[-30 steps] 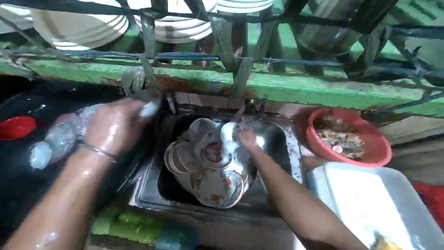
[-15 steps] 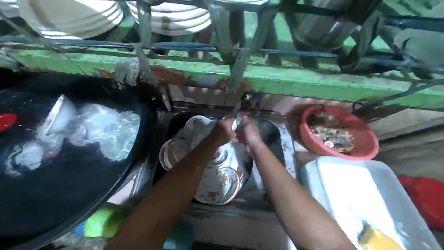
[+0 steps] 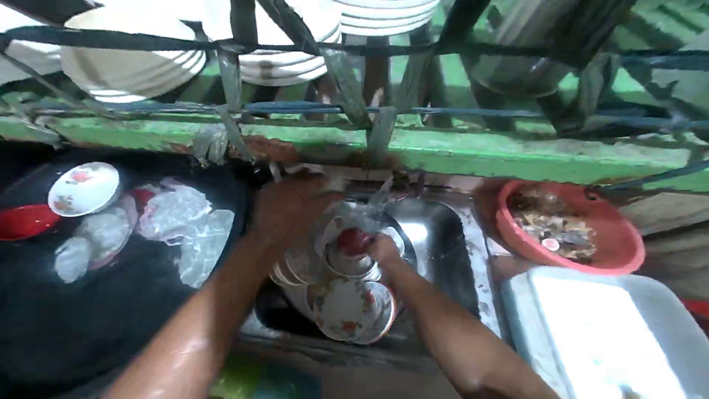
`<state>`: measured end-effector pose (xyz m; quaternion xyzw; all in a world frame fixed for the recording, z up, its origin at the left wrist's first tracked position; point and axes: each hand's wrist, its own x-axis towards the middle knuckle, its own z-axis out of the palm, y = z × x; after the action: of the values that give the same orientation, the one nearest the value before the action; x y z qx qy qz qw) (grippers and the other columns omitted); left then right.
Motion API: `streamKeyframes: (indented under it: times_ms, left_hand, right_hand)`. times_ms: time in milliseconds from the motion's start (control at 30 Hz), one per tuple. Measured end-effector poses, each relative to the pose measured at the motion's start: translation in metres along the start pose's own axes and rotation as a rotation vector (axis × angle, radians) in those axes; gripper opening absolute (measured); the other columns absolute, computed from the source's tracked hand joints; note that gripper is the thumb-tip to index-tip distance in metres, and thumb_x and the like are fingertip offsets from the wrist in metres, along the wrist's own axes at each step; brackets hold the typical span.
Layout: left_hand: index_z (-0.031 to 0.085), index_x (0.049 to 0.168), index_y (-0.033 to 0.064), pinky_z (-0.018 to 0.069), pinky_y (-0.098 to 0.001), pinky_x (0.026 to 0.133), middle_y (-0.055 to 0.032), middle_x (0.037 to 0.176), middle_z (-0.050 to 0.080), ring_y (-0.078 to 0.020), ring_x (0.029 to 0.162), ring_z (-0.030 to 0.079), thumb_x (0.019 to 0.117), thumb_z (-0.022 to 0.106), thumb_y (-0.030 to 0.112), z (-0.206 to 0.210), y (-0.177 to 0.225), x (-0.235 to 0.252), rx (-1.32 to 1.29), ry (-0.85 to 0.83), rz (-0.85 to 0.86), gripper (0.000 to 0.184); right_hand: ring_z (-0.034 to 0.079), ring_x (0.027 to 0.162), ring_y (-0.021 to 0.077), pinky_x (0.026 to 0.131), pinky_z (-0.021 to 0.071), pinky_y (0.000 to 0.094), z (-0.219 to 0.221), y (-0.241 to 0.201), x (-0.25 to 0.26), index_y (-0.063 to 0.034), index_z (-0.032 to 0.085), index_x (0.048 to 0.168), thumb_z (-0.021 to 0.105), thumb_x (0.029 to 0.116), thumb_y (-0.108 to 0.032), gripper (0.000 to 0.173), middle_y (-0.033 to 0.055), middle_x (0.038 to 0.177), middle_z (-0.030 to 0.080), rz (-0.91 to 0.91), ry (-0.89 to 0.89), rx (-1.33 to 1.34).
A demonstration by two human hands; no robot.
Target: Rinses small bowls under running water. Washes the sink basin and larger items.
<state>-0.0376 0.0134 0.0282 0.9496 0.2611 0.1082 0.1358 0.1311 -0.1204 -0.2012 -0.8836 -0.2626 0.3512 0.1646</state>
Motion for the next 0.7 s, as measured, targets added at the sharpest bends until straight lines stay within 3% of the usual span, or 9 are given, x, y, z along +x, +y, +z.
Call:
streamKeyframes:
  times_ms: [67, 233, 300, 367, 433, 500, 533, 633, 700]
  left_hand:
    - [0.075, 0.111, 0.0032, 0.0518, -0.0696, 0.086, -0.0258, 0.101, 0.073, -0.0477, 0.098, 0.070, 0.1011, 0.064, 0.041, -0.032, -0.058, -0.020, 0.125, 0.170, -0.013, 0.041]
    - [0.065, 0.124, -0.0048, 0.0424, -0.0807, 0.092, -0.0375, 0.126, 0.060, -0.0617, 0.116, 0.057, 0.1014, 0.067, 0.031, -0.074, -0.141, -0.040, 0.259, 0.095, -0.522, 0.042]
    - [0.061, 0.132, -0.0058, 0.0402, -0.0766, 0.102, -0.0383, 0.135, 0.054, -0.0593, 0.127, 0.051, 0.0997, 0.069, 0.027, -0.058, -0.114, -0.031, 0.171, 0.085, -0.547, 0.047]
    - [0.065, 0.132, 0.0023, 0.0442, -0.0659, 0.105, -0.0289, 0.133, 0.061, -0.0476, 0.127, 0.057, 0.0990, 0.068, 0.021, -0.016, -0.056, -0.014, 0.044, 0.016, -0.346, 0.039]
    - [0.057, 0.146, 0.0112, 0.0409, -0.0578, 0.114, -0.0178, 0.147, 0.055, -0.0362, 0.138, 0.051, 0.0954, 0.071, 0.017, 0.049, -0.014, 0.009, -0.087, -0.228, -0.010, 0.052]
    - [0.047, 0.154, 0.0121, 0.0290, -0.0651, 0.119, -0.0160, 0.160, 0.042, -0.0360, 0.147, 0.041, 0.0897, 0.074, 0.014, 0.117, 0.011, 0.034, -0.177, -0.376, 0.202, 0.070]
    - [0.051, 0.151, 0.0103, 0.0271, -0.0663, 0.119, -0.0155, 0.157, 0.047, -0.0348, 0.145, 0.045, 0.0907, 0.072, 0.013, 0.142, 0.018, 0.043, -0.249, -0.359, 0.242, 0.064]
    - [0.068, 0.121, 0.0013, 0.0464, -0.0567, 0.107, -0.0198, 0.116, 0.071, -0.0338, 0.114, 0.067, 0.1013, 0.065, 0.024, 0.162, 0.042, 0.061, -0.460, -0.261, 0.098, 0.030]
    - [0.066, 0.129, 0.0031, 0.0492, -0.0552, 0.106, -0.0206, 0.121, 0.070, -0.0344, 0.118, 0.066, 0.0988, 0.068, 0.027, 0.153, 0.058, 0.070, -0.528, -0.342, -0.072, 0.039]
  right_hand:
    - [0.064, 0.119, 0.0440, 0.098, 0.0499, 0.0669, -0.010, -0.003, 0.004, -0.0055, 0.068, 0.126, 0.055, 0.1041, -0.029, 0.035, 0.0248, 0.125, 0.068, -0.016, 0.102, 0.068]
    - [0.063, 0.120, 0.0452, 0.102, 0.0481, 0.0659, -0.048, -0.015, 0.018, -0.0061, 0.061, 0.139, 0.050, 0.1077, -0.023, 0.037, 0.0263, 0.127, 0.066, -0.134, 0.238, 0.223]
    - [0.063, 0.122, 0.0424, 0.103, 0.0477, 0.0638, -0.060, -0.022, 0.012, -0.0051, 0.064, 0.135, 0.051, 0.1076, -0.023, 0.035, 0.0247, 0.128, 0.066, -0.161, 0.291, 0.322]
    - [0.062, 0.121, 0.0424, 0.103, 0.0471, 0.0630, -0.072, -0.034, 0.000, -0.0003, 0.066, 0.129, 0.053, 0.1072, -0.023, 0.034, 0.0268, 0.127, 0.065, -0.106, 0.296, 0.435]
    - [0.066, 0.107, 0.0389, 0.092, 0.0536, 0.0588, -0.082, -0.040, -0.012, 0.0016, 0.065, 0.129, 0.053, 0.1057, -0.016, 0.032, 0.0267, 0.123, 0.066, -0.093, 0.252, 0.486]
    - [0.067, 0.083, 0.0269, 0.074, 0.0584, 0.0461, -0.087, -0.040, -0.020, -0.0017, 0.063, 0.128, 0.047, 0.1099, -0.026, 0.034, 0.0192, 0.108, 0.067, -0.085, 0.214, 0.612]
    - [0.066, 0.076, 0.0229, 0.069, 0.0580, 0.0418, -0.090, -0.038, -0.025, -0.0024, 0.062, 0.128, 0.043, 0.1114, -0.030, 0.038, 0.0158, 0.101, 0.068, -0.075, 0.197, 0.722]
    - [0.068, 0.069, 0.0194, 0.064, 0.0585, 0.0380, -0.092, -0.021, -0.035, -0.0020, 0.062, 0.122, 0.029, 0.1130, -0.033, 0.046, 0.0113, 0.089, 0.071, -0.008, 0.203, 1.035]
    - [0.067, 0.068, 0.0183, 0.062, 0.0570, 0.0372, -0.076, 0.002, -0.029, -0.0017, 0.061, 0.124, 0.030, 0.1130, -0.030, 0.044, 0.0110, 0.092, 0.071, 0.021, 0.220, 0.920]
